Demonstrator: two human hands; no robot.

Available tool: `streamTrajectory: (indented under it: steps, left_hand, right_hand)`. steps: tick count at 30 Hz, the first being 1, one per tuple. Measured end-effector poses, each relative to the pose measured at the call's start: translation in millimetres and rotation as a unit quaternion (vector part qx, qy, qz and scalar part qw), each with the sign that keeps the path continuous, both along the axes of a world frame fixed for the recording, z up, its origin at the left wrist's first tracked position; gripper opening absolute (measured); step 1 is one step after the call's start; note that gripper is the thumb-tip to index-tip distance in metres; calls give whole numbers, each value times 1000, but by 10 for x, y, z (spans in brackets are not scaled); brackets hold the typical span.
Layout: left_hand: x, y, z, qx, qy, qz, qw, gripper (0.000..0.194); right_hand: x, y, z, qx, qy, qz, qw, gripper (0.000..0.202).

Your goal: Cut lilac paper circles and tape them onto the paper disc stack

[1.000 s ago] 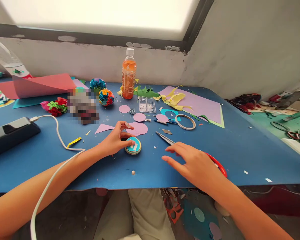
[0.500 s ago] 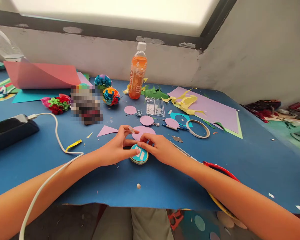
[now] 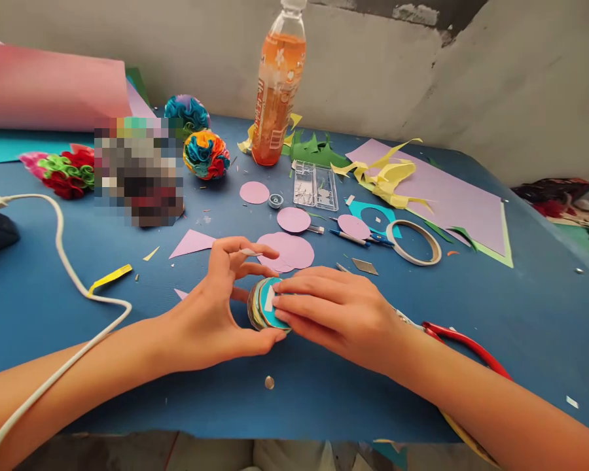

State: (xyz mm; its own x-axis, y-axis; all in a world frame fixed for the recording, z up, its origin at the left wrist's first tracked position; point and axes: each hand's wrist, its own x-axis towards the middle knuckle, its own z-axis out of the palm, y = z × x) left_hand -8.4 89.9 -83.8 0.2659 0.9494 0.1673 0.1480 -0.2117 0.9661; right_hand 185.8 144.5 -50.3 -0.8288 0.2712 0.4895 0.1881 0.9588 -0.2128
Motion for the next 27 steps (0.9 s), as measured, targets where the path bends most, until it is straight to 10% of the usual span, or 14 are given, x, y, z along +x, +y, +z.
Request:
streamTrajectory:
  steps: [27]
  left_hand:
    - [71, -208, 31, 45, 55, 27, 997, 61]
  right_hand:
    - [78, -143, 89, -29, -68, -1, 997, 20]
